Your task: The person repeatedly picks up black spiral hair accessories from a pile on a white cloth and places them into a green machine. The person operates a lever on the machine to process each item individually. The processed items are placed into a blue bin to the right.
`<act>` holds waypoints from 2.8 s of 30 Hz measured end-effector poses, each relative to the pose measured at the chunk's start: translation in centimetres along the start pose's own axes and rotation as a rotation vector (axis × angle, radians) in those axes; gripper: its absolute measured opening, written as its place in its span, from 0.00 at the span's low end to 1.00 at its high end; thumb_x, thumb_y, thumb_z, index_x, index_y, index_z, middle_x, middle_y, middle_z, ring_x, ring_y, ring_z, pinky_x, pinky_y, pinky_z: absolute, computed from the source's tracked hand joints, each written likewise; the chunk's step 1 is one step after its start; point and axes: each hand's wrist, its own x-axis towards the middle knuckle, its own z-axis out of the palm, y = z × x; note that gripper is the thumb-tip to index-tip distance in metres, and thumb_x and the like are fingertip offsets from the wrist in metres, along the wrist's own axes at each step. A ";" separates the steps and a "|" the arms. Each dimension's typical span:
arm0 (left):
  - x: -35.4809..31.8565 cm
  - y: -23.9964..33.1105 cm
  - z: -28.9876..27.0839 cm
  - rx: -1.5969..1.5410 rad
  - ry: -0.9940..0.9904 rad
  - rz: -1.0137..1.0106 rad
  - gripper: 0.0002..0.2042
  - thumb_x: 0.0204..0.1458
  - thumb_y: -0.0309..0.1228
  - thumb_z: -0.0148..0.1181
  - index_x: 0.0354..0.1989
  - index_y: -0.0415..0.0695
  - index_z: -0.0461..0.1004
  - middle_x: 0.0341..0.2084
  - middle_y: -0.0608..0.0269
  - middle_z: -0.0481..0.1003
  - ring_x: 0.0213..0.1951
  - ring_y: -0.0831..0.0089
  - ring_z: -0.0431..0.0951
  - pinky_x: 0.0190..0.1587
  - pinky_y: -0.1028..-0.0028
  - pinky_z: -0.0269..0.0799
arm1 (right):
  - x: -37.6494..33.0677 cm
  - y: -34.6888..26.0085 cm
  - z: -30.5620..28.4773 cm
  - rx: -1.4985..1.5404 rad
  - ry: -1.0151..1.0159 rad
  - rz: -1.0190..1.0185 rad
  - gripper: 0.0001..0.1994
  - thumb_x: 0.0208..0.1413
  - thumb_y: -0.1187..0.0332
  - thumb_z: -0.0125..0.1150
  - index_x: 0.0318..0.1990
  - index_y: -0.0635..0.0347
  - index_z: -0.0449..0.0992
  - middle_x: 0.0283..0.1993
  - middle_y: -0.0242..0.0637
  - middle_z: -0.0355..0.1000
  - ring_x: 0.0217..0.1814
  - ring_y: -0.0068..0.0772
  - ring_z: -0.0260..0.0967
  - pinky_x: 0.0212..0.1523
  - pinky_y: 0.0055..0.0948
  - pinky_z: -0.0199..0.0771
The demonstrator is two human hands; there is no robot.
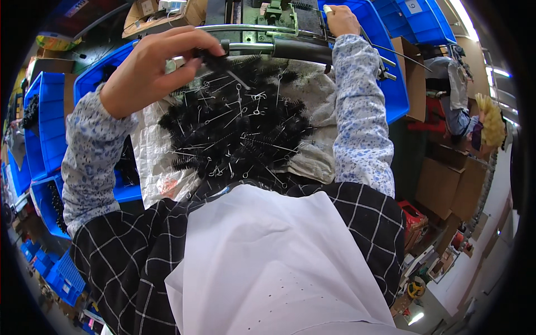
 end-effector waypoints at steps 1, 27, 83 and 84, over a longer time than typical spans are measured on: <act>0.3 -0.1 0.2 -0.012 -0.008 0.000 0.15 0.44 0.16 0.49 0.42 0.41 0.71 0.41 0.59 0.70 0.41 0.70 0.72 0.44 0.75 0.69 | 0.4 -0.1 -0.4 -0.023 -0.047 -0.085 0.14 0.51 0.56 0.49 0.41 0.45 0.76 0.39 0.42 0.72 0.43 0.47 0.69 0.44 0.39 0.68; -4.3 -0.9 5.7 0.075 -0.537 -0.179 0.18 0.43 0.28 0.59 0.45 0.44 0.65 0.39 0.56 0.66 0.37 0.59 0.72 0.39 0.67 0.70 | -3.8 -6.3 -2.5 -0.063 0.065 -0.155 0.12 0.49 0.65 0.50 0.42 0.44 0.74 0.34 0.32 0.72 0.40 0.37 0.69 0.41 0.37 0.69; -0.5 -0.5 0.1 -0.135 0.178 -0.015 0.12 0.41 0.18 0.49 0.37 0.40 0.67 0.31 0.65 0.67 0.35 0.77 0.69 0.44 0.76 0.67 | 1.0 4.7 2.9 -0.017 0.122 -0.304 0.14 0.50 0.59 0.48 0.43 0.46 0.75 0.38 0.43 0.72 0.43 0.44 0.69 0.47 0.37 0.67; -0.2 -0.6 0.3 -0.164 0.167 -0.012 0.12 0.41 0.19 0.49 0.37 0.40 0.67 0.30 0.65 0.67 0.34 0.77 0.69 0.44 0.76 0.67 | 1.2 3.8 2.2 0.027 0.044 -0.304 0.14 0.51 0.60 0.47 0.43 0.45 0.75 0.37 0.44 0.73 0.42 0.45 0.70 0.46 0.38 0.68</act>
